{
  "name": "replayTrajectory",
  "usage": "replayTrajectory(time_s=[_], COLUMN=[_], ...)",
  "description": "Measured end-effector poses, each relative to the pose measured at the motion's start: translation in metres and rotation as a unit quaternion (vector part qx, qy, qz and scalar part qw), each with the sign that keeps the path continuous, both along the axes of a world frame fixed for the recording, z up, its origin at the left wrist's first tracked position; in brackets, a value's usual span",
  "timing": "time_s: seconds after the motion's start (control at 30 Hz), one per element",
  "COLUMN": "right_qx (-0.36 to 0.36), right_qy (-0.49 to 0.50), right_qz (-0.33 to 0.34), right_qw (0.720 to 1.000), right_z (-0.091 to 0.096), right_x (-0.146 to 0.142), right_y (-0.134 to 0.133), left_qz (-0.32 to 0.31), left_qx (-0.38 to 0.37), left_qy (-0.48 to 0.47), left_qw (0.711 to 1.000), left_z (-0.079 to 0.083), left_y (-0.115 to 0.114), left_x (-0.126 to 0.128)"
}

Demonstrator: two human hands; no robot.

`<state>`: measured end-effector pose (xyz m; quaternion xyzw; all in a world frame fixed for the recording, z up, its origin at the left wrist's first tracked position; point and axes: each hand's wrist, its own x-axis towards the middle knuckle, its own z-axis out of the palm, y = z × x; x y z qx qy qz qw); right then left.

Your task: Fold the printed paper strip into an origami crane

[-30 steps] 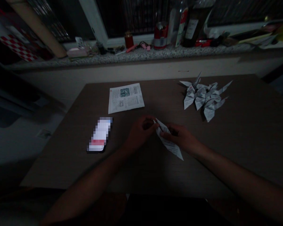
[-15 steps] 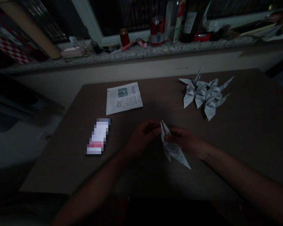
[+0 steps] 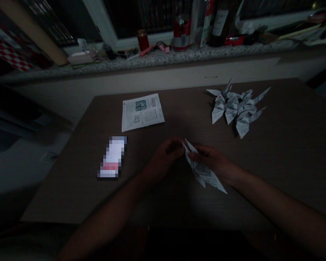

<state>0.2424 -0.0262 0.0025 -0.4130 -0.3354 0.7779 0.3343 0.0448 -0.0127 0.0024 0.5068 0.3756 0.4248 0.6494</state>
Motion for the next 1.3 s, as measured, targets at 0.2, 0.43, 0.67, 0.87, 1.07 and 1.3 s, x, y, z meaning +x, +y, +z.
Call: replayTrajectory(time_s=[0.2,0.43,0.67,0.87,1.07,1.3], right_qx=[0.101,0.133,0.171,0.224,0.266,0.291], right_qy=[-0.078,-0.108,-0.145,-0.208,-0.259,-0.289], right_qz=[0.0,0.014,-0.004,-0.019,-0.046,-0.072], right_qw=[0.992,0.985,0.974,0.952,0.927,0.909], right_z=[0.003,0.004,0.005,0.001,0.0,0.003], right_x=[0.0,0.002,0.0,0.001,0.001,0.004], right_y=[0.001,0.002,0.003,0.005,0.005,0.004], left_qz=[0.013,-0.001,-0.015,-0.014,0.013,0.023], left_qx=[0.115,0.19,0.293,0.35,0.361,0.296], left_qy=[0.129,0.176,0.243,0.275,0.278,0.246], left_qw=[0.985,0.966,0.925,0.895,0.89,0.923], left_z=[0.007,0.008,0.013,0.013,0.012,0.012], left_y=[0.004,0.003,0.004,0.004,0.001,-0.003], left_x=[-0.008,-0.012,-0.013,-0.011,-0.01,-0.008])
